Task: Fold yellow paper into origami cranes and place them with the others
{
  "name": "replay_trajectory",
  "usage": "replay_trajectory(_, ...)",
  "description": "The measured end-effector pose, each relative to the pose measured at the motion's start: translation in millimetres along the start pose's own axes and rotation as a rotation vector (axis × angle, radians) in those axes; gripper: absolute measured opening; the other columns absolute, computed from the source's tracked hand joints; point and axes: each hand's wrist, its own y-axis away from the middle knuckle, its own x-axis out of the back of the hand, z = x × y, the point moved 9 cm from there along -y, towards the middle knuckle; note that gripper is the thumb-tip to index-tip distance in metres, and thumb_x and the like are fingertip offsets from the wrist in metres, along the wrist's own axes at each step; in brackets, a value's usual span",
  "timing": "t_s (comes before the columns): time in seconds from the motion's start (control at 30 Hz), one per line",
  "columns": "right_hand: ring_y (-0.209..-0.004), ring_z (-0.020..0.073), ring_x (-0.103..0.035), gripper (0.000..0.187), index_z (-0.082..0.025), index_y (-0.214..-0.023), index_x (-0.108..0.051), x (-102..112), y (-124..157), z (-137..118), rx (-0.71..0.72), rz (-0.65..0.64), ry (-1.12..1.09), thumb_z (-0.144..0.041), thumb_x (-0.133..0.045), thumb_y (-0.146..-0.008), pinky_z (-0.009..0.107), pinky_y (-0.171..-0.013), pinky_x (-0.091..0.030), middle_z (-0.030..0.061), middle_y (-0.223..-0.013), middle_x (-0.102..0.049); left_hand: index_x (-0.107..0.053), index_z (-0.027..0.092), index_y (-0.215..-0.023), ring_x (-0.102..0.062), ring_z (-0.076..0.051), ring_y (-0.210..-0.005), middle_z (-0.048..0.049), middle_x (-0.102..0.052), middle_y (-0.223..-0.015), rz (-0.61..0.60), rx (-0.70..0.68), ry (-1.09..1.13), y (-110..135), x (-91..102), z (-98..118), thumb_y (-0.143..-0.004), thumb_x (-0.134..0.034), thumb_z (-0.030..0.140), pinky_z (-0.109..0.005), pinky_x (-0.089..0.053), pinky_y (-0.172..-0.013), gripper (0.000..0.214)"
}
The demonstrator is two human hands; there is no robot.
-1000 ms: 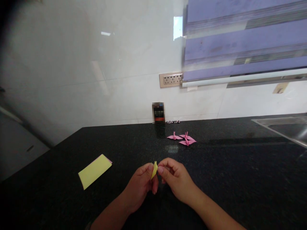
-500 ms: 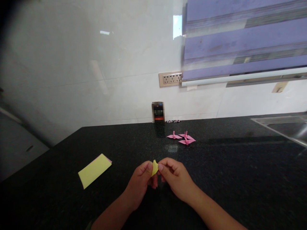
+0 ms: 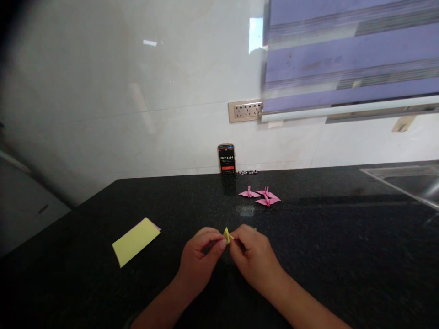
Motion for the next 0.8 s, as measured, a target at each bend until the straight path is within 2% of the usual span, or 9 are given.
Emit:
replay_trajectory(0.17,-0.058,0.0121,-0.047,0.011,-0.016,-0.070,-0.054,-2,1,-4,0.054,-0.030,0.096,-0.016,-0.046,-0.077,0.024,-0.055,-0.035,0.0013,-0.063,-0.051,-0.057,0.016,-0.080,-0.053,-0.013,-0.077,-0.0028,-0.057,-0.081,-0.024,0.049,0.000,0,-1.9,-3,-0.072,-0.056,0.027,-0.022,-0.044,-0.065,0.013)
replay_trajectory(0.3,-0.060,0.0120,-0.048,0.015,-0.016,-0.072,-0.054,-3,0,-13,0.120,-0.094,0.063,-0.017,-0.042,-0.080,0.024,-0.057,-0.036,0.0015,-0.064,-0.052,-0.058,0.017,-0.078,-0.053,-0.012,-0.074,-0.0024,-0.058,-0.077,-0.055,-0.023,-0.133,-3,0.8,6,-0.080,-0.043,0.023,-0.024,-0.041,-0.067,0.017)
replay_trajectory(0.4,-0.064,0.0122,-0.051,0.015,-0.017,-0.077,-0.056,-1,-1,-19,0.167,-0.114,0.000,-0.018,-0.041,-0.081,0.023,-0.059,-0.038,0.0021,-0.068,-0.055,-0.059,0.017,-0.078,-0.052,-0.013,-0.073,-0.0029,-0.058,-0.076,-0.078,-0.067,-0.214,-6,2.2,11,-0.079,-0.043,0.021,-0.025,-0.040,-0.067,0.017)
replay_trajectory(0.57,-0.066,0.0133,-0.053,0.013,-0.019,-0.083,-0.056,4,-3,-14,0.129,-0.061,-0.034,-0.019,-0.044,-0.080,0.025,-0.060,-0.041,0.0030,-0.072,-0.057,-0.061,0.018,-0.078,-0.054,-0.014,-0.073,-0.0035,-0.062,-0.076,-0.069,-0.123,-0.231,-6,4.1,15,-0.078,-0.045,0.020,-0.025,-0.041,-0.067,0.016)
replay_trajectory(0.67,-0.067,0.0139,-0.054,0.022,-0.019,-0.099,-0.052,6,-3,-7,0.085,0.005,-0.044,-0.019,-0.047,-0.078,0.025,-0.060,-0.043,0.0045,-0.079,-0.058,-0.061,0.018,-0.075,-0.055,-0.013,-0.068,-0.0027,-0.062,-0.072,-0.015,-0.129,-0.215,-5,8.0,14,-0.076,-0.048,0.021,-0.023,-0.041,-0.064,0.014)
replay_trajectory(0.8,-0.074,0.0150,-0.055,0.027,-0.021,-0.105,-0.050,6,-1,-11,0.155,0.017,-0.037,-0.017,-0.047,-0.079,0.027,-0.065,-0.045,0.0049,-0.084,-0.059,-0.060,0.019,-0.073,-0.055,-0.013,-0.066,-0.0014,-0.062,-0.071,-0.012,-0.076,-0.230,-4,6.7,10,-0.076,-0.048,0.021,-0.023,-0.041,-0.063,0.013)
